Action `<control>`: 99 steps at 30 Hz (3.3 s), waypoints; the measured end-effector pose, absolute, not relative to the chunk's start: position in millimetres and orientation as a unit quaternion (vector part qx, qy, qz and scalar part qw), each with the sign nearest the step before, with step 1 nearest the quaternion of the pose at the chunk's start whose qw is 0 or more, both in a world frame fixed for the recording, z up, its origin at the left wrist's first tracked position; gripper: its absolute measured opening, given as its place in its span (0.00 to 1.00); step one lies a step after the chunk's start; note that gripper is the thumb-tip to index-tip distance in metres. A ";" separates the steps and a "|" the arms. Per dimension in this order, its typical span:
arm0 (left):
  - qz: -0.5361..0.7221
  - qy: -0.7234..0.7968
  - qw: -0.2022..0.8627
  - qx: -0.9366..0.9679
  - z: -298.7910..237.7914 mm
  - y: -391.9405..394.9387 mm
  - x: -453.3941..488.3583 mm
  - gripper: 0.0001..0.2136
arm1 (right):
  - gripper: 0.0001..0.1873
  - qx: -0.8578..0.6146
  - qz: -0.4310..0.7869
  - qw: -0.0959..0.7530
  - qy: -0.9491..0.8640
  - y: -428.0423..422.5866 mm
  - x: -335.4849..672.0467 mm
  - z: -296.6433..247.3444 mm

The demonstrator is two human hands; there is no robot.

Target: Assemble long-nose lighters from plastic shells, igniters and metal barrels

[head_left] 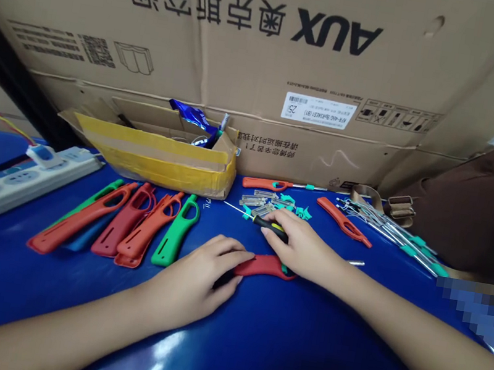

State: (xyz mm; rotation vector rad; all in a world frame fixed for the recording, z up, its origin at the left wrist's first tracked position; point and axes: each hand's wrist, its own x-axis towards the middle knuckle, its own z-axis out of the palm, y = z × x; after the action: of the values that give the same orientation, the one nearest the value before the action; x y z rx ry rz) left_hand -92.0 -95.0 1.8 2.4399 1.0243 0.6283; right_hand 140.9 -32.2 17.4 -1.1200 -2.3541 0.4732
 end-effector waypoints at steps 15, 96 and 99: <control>0.224 0.363 0.197 0.883 1.6 -94.9 -91.4 0.19 | 0.04 -0.398 0.176 0.214 -0.874 -18.4 109.4 1.3; 0.504 0.443 0.730 0.128 25.5 -74.4 -75.6 0.10 | 0.15 -0.466 0.590 0.441 -0.490 -75.8 151.6 15.8; 0.500 0.441 0.733 0.133 24.7 -75.2 -76.1 0.10 | 0.15 -0.468 0.589 0.443 -0.488 -75.8 151.4 16.2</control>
State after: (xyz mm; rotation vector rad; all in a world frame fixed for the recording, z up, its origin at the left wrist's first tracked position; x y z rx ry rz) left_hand -76.1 -75.2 24.7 0.2934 0.9696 1.1001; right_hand 151.4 -75.8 16.2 -1.1604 -1.2104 1.4608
